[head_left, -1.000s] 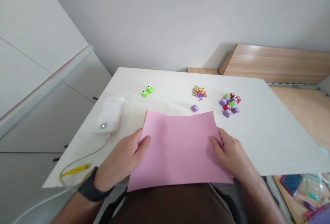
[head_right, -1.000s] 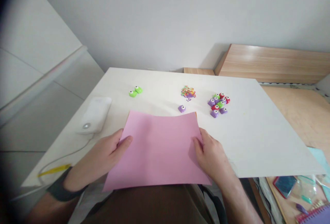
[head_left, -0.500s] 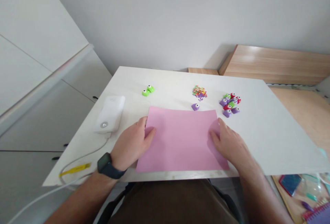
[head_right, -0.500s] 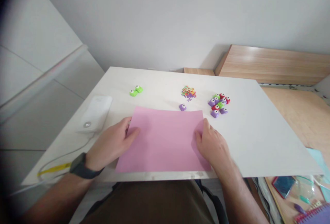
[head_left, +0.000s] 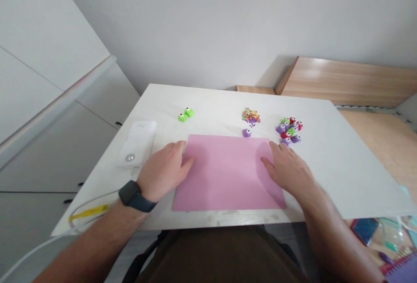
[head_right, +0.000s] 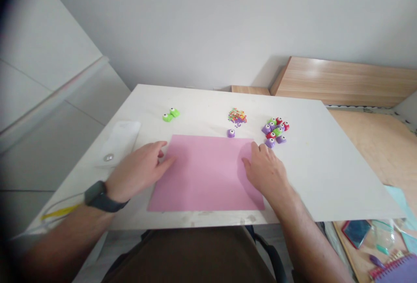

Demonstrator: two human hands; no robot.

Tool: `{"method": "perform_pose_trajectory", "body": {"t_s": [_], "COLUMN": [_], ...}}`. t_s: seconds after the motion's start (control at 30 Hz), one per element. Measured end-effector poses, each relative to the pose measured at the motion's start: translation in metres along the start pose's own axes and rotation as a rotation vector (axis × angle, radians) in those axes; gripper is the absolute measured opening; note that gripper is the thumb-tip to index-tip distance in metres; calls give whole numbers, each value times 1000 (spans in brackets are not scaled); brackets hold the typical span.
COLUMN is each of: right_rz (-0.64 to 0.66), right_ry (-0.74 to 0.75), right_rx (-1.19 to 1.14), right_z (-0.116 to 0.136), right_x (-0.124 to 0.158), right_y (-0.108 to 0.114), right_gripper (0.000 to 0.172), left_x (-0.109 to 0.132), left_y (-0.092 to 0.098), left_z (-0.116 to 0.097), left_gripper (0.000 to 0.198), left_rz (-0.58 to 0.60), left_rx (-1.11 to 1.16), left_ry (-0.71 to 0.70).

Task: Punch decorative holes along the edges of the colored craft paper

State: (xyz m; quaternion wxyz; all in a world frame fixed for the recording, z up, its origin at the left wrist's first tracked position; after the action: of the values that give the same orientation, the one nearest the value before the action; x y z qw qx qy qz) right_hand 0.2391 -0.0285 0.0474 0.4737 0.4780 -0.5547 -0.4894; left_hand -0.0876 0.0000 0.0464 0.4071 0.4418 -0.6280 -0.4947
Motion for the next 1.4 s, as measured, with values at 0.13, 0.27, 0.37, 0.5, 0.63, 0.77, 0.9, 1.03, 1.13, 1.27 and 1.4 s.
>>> {"method": "perform_pose_trajectory", "body": {"t_s": [0.13, 0.27, 0.37, 0.5, 0.63, 0.77, 0.9, 1.03, 1.13, 1.27, 1.4], "right_rz": [-79, -45, -7, -12, -10, -36, -126, -107, -19, 82, 187], "right_ry": [79, 128, 180, 161, 156, 163, 144, 64, 37, 36, 44], "right_rx": [-65, -155, -193, -240, -244, -314, -499, -777, -988, -1187, -1391], "right_z": [20, 32, 37, 40, 40, 35, 31, 29, 31, 33, 36], "right_x": [-23, -61, -84, -95, -94, -92, -90, -91, -90, -90, -89], "right_y": [27, 34, 25, 11, 2, -4, -4, -5, -7, -10, -14], "right_gripper": [42, 48, 53, 45, 35, 28, 29, 35, 37, 40, 37], "left_x": [-14, -39, -55, -62, -61, -62, -63, -62, -61, -61, -62], "left_y": [18, 30, 26, 14, 3, -2, -3, -2, -1, -2, -3], "left_z": [-17, -34, -31, -12, 7, 14, 16, 18, 18, 18, 19], "left_gripper": [42, 42, 46, 47, 49, 47, 44, 39, 35, 33, 31], "left_rz": [-36, -74, -29, -6, 24, 34, 29, 27, 6, -35, -58], "left_rx": [-76, -139, -128, -115, -100, -59, -33, -4, 26, 72, 91], "left_ry": [-38, -92, -88, -90, -75, -70, -71, -77, -81, -91, -91]}}
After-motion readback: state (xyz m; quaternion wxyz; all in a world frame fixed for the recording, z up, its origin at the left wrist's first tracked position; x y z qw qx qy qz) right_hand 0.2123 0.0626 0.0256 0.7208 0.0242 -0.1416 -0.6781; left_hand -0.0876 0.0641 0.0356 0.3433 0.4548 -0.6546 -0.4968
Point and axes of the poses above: each hand's wrist, its own x-axis away from the middle knuckle, its own y-axis out of the back of the hand, z = x × y, the point moved 4 cm from there along -x, towards the middle knuckle, and after that the axes turned 6 degrees about -y, right-handed, at the moved point
